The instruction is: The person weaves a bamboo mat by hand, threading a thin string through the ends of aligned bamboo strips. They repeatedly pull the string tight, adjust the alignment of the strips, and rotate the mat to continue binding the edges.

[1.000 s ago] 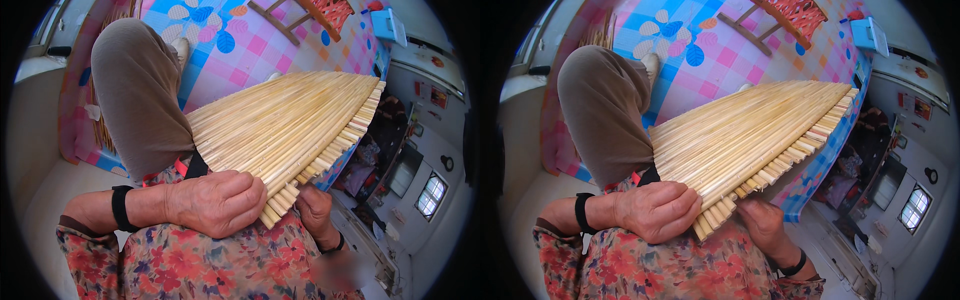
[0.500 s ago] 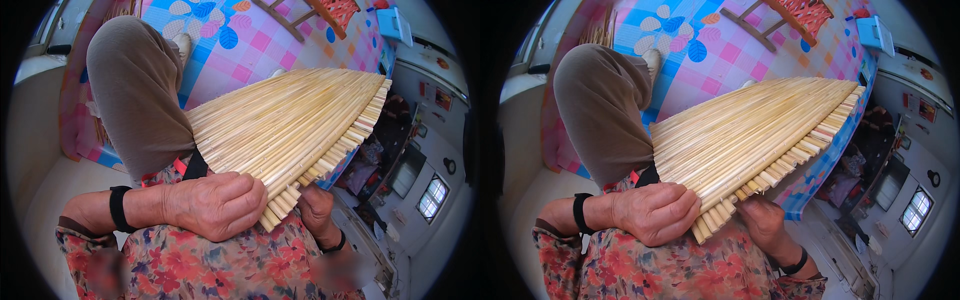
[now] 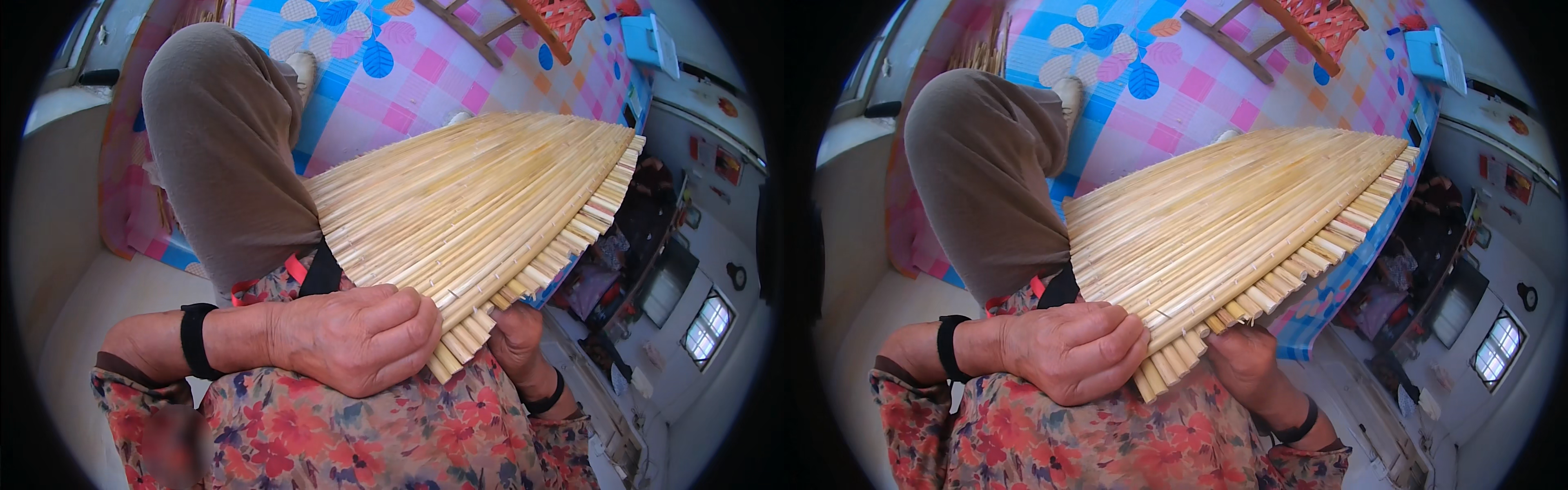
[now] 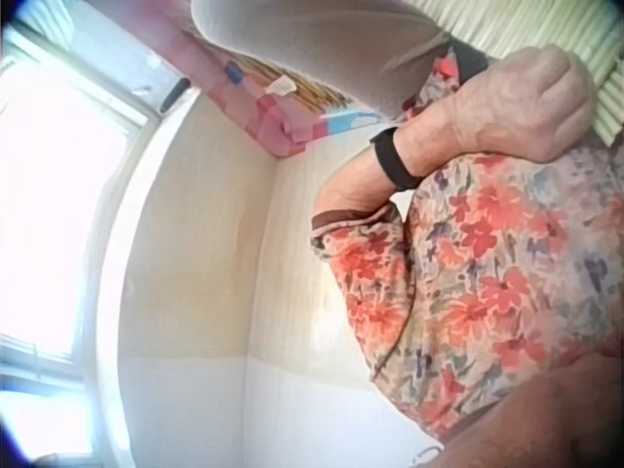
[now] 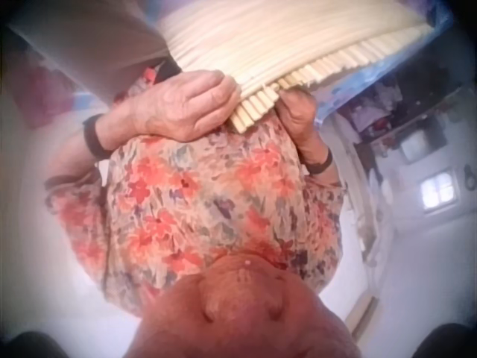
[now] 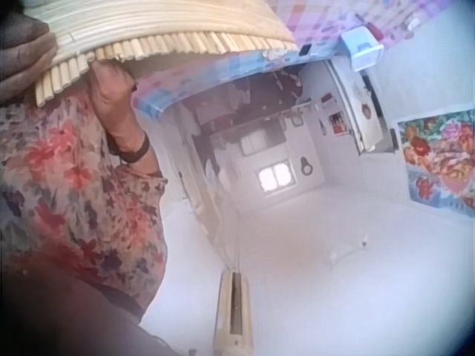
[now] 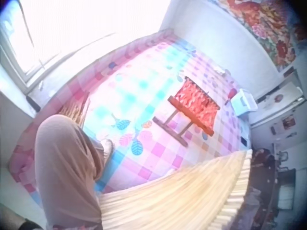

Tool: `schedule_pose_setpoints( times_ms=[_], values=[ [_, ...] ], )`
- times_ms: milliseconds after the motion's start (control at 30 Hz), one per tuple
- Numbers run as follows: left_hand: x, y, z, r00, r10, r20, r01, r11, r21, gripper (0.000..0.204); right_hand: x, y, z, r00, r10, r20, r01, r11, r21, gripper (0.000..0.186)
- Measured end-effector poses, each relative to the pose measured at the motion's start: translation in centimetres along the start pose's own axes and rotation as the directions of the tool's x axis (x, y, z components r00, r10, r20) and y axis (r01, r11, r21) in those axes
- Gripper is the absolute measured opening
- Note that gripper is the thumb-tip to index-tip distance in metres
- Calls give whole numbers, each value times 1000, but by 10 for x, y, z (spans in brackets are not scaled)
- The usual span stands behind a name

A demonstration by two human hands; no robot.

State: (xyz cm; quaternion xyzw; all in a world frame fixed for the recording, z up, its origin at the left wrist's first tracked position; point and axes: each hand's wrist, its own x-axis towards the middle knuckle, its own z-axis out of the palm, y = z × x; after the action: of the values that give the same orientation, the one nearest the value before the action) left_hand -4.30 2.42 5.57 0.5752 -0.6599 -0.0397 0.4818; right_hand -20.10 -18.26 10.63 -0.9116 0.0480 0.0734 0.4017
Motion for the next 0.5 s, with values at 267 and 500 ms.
schedule_pose_setpoints(
  times_ms=[267, 500],
  values=[
    [-2, -1, 7, 999, 23, -34, -24, 999, -43, 35, -14, 6, -5, 998, 21, 53, -24, 998, 53, 20],
    [-1, -4, 9, 999, 35, -37, -36, 999, -35, 30, -13, 5, -9, 995, 2, 103, 4, 998, -66, 23]
  ],
)
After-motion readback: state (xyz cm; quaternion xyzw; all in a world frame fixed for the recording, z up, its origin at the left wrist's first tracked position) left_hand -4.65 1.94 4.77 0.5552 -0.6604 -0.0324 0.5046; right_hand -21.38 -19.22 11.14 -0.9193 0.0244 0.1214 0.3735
